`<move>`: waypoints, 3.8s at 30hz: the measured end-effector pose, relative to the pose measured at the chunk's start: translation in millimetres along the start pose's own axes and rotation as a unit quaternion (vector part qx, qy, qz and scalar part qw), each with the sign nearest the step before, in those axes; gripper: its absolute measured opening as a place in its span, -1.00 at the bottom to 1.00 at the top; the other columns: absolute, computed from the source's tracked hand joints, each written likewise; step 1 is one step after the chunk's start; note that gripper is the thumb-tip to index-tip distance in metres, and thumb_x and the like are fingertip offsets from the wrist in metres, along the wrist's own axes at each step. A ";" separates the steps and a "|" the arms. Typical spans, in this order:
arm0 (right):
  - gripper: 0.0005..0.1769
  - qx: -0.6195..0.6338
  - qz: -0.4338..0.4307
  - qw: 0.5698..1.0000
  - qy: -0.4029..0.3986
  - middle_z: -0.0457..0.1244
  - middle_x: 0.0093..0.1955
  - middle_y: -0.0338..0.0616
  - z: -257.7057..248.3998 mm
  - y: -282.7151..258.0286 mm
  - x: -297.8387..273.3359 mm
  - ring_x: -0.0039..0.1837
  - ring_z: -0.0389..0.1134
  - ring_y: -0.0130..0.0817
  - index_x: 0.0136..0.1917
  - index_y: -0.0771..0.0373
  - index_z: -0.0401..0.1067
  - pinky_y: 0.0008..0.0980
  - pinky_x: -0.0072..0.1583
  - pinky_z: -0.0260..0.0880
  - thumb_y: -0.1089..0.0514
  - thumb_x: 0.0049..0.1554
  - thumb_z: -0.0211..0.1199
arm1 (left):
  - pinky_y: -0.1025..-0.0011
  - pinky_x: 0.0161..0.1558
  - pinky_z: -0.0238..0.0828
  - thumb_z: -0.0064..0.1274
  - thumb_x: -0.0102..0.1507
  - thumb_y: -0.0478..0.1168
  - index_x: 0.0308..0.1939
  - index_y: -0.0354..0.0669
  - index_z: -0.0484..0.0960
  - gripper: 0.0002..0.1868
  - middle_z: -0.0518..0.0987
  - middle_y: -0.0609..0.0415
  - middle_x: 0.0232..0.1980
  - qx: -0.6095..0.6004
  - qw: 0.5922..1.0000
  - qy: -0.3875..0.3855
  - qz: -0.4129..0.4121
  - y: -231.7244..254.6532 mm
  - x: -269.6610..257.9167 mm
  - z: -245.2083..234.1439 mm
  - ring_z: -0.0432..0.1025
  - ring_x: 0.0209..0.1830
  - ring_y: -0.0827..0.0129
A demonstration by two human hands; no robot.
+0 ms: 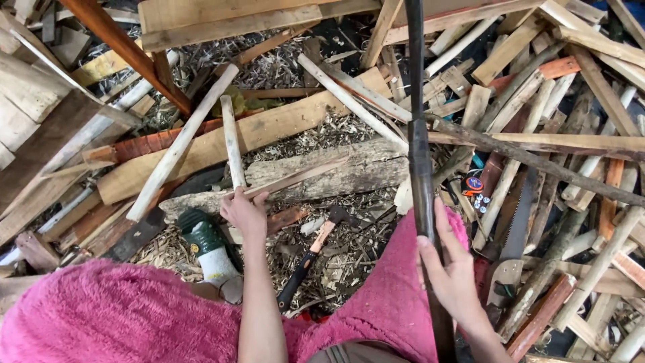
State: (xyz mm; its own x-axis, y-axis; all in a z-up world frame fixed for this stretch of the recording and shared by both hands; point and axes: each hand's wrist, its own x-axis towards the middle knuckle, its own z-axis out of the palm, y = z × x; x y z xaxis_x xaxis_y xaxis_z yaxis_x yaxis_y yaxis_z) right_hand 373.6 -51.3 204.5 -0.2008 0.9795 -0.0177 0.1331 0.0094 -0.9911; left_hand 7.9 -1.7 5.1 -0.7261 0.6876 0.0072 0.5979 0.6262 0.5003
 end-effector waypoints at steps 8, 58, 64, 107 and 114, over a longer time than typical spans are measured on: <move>-0.19 -0.109 0.310 0.940 -0.095 0.28 -0.46 -0.05 26.6 94.5 -16.0 -0.59 0.14 -0.38 0.64 -0.22 -0.19 -0.48 -0.59 0.21 0.14 0.26 0.07 | 0.07 0.11 0.21 0.32 0.12 0.07 0.09 -0.23 0.64 -0.41 0.45 -0.13 -0.02 -0.028 0.997 -0.037 -0.069 16.6 1.1 -10.8 0.15 0.13 0.02; -0.89 0.031 0.061 0.998 -0.016 0.45 -0.28 -0.03 25.5 52.8 14.2 -0.24 0.49 -0.34 -0.12 0.34 0.54 -0.40 -0.09 0.56 0.28 0.13 0.23 | 0.65 -0.43 0.43 0.18 0.25 -0.16 -0.14 -0.26 0.67 -0.77 0.56 0.16 -0.40 -0.698 0.679 -0.175 -0.142 109.7 -10.0 -99.2 0.38 -0.51 0.60; -0.83 0.029 0.063 0.997 -0.043 0.37 -0.47 -0.13 31.9 52.6 10.9 -0.47 0.29 -0.52 -0.20 0.33 0.53 -0.62 -0.40 0.14 0.27 0.20 0.18 | 0.19 0.19 0.47 0.12 0.20 -0.31 0.35 -0.17 0.38 -0.39 0.48 -0.05 0.07 -0.747 0.586 -0.299 -0.092 121.0 -17.4 -84.9 0.46 0.00 0.23; 0.13 -0.171 0.176 0.964 -0.104 0.38 -0.14 -0.09 21.0 89.2 -5.9 -0.45 0.33 -0.39 0.66 -0.09 -0.24 -0.46 -0.44 0.41 0.49 -0.04 0.11 | 0.44 -0.15 0.75 0.29 0.19 -0.19 -0.18 -0.46 0.60 -0.66 0.64 -0.11 -0.16 -0.582 0.721 -0.095 -0.363 89.3 -31.4 0.0 0.63 -0.25 0.21; 0.13 -0.230 0.259 0.932 -0.107 0.42 0.16 -0.11 23.2 97.7 -18.1 -0.48 0.20 -0.50 0.65 -0.21 -0.22 -0.56 -0.48 0.24 0.45 0.00 0.19 | 0.58 -0.31 0.74 0.31 0.20 -0.16 -0.13 -0.46 0.61 -0.62 0.64 -0.11 -0.14 -0.560 0.725 -0.107 -0.385 88.4 -25.8 2.7 0.65 -0.27 0.25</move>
State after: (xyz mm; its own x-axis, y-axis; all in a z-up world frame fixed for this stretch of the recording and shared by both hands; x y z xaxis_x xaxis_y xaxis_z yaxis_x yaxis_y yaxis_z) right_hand 367.7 -72.8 104.9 -0.1763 0.8144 -0.5529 0.6573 -0.3206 -0.6820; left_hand 80.4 36.9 46.8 -0.5576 0.4079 -0.7229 -0.6960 0.2448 0.6750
